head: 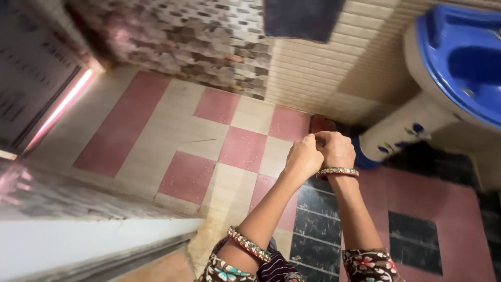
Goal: The person sorts items from a white bag and places them into a black bucket by hand.
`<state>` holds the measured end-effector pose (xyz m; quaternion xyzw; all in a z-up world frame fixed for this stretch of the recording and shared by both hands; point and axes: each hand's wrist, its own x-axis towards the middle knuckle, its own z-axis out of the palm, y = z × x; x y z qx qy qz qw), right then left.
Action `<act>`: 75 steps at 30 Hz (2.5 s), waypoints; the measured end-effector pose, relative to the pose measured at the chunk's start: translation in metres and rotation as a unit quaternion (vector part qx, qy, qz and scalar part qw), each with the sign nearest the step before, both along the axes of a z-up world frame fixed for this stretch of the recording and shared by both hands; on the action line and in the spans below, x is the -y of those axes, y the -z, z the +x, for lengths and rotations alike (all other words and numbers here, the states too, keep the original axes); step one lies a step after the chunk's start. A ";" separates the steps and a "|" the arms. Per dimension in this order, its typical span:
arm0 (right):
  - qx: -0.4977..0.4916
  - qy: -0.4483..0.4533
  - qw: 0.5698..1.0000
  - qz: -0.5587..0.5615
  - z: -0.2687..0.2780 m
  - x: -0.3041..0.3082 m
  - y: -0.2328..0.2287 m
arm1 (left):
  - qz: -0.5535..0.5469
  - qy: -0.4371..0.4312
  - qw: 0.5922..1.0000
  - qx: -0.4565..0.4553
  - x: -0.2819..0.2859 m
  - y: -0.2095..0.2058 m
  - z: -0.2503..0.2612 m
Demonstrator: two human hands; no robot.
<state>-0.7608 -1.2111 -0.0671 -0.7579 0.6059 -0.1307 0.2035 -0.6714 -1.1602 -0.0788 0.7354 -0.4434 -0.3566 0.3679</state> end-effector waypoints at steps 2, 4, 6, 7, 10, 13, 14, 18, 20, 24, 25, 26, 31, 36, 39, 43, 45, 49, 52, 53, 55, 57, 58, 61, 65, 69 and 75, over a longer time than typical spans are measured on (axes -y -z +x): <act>-0.001 -0.039 0.999 -0.007 0.016 0.019 0.003 | -0.027 -0.019 0.999 0.023 0.015 0.006 0.013; 0.006 -0.076 0.997 -0.016 0.034 0.040 0.006 | -0.052 -0.045 0.997 0.037 0.032 0.015 0.029; 0.021 -0.116 0.993 -0.020 0.057 0.053 0.010 | -0.070 -0.081 0.993 0.039 0.041 0.022 0.048; 0.020 -0.134 0.991 -0.020 0.071 0.060 0.012 | -0.059 -0.099 0.992 0.041 0.047 0.025 0.059; 0.021 -0.178 0.983 -0.025 0.115 0.078 0.021 | -0.024 -0.151 0.988 0.035 0.060 0.031 0.096; 0.019 -0.216 0.976 -0.027 0.164 0.093 0.035 | 0.009 -0.196 0.981 0.010 0.069 0.038 0.140; 0.015 -0.230 0.973 -0.020 0.181 0.098 0.040 | 0.015 -0.210 0.978 0.004 0.073 0.042 0.154; 0.013 -0.295 0.955 -0.014 0.250 0.128 0.060 | 0.022 -0.255 0.967 -0.015 0.095 0.059 0.216; -0.003 -0.315 0.949 -0.011 0.284 0.141 0.072 | 0.026 -0.273 0.961 -0.021 0.105 0.072 0.246; -0.014 -0.346 0.938 -0.002 0.353 0.163 0.089 | -0.004 -0.294 0.956 -0.006 0.125 0.097 0.310; -0.022 -0.347 0.937 0.006 0.371 0.167 0.093 | 0.008 -0.307 0.952 -0.007 0.129 0.102 0.326; -0.030 -0.348 0.937 0.013 0.389 0.170 0.097 | 0.020 -0.319 0.948 -0.009 0.132 0.106 0.341; -0.053 -0.399 0.915 0.014 0.470 0.178 0.139 | 0.031 -0.392 0.919 -0.033 0.132 0.133 0.402; -0.070 -0.459 0.885 0.020 0.544 0.178 0.216 | 0.042 -0.451 0.891 -0.014 0.128 0.203 0.463; -0.045 -0.488 0.871 0.009 0.583 0.173 0.279 | 0.049 -0.497 0.866 -0.013 0.126 0.261 0.491; -0.056 -0.534 0.844 0.008 0.628 0.174 0.377 | 0.034 -0.538 0.842 -0.012 0.121 0.345 0.525; -0.053 -0.557 0.829 0.006 0.644 0.177 0.432 | 0.041 -0.559 0.828 -0.017 0.122 0.390 0.542; -0.065 -0.616 0.785 0.000 0.675 0.178 0.556 | 0.050 -0.599 0.797 -0.063 0.120 0.500 0.567; -0.101 -0.655 0.748 -0.014 0.696 0.182 0.654 | 0.035 -0.627 0.777 -0.043 0.120 0.594 0.580; -0.088 -0.670 0.737 -0.021 0.703 0.186 0.686 | 0.046 -0.631 0.772 -0.060 0.121 0.624 0.585; -0.077 -0.683 0.725 -0.038 0.712 0.182 0.753 | 0.037 -0.645 0.762 -0.045 0.115 0.684 0.588; -0.086 -0.701 0.706 -0.055 0.726 0.177 0.813 | 0.056 -0.656 0.748 -0.086 0.110 0.737 0.596; -0.088 -0.710 0.696 -0.062 0.731 0.176 0.838 | 0.068 -0.661 0.740 -0.106 0.111 0.760 0.600; -0.101 -0.722 0.681 -0.068 0.744 0.167 0.897 | 0.107 -0.655 0.742 -0.092 0.101 0.819 0.610; -0.084 -0.718 0.686 -0.084 0.763 0.149 0.953 | 0.096 -0.643 0.757 -0.069 0.089 0.883 0.618; -0.121 -0.705 0.684 -0.143 0.771 0.131 0.981 | 0.115 -0.643 0.753 -0.083 0.079 0.923 0.622; -0.146 -0.704 0.659 -0.220 0.785 0.120 1.003 | 0.110 -0.656 0.737 -0.121 0.072 0.933 0.623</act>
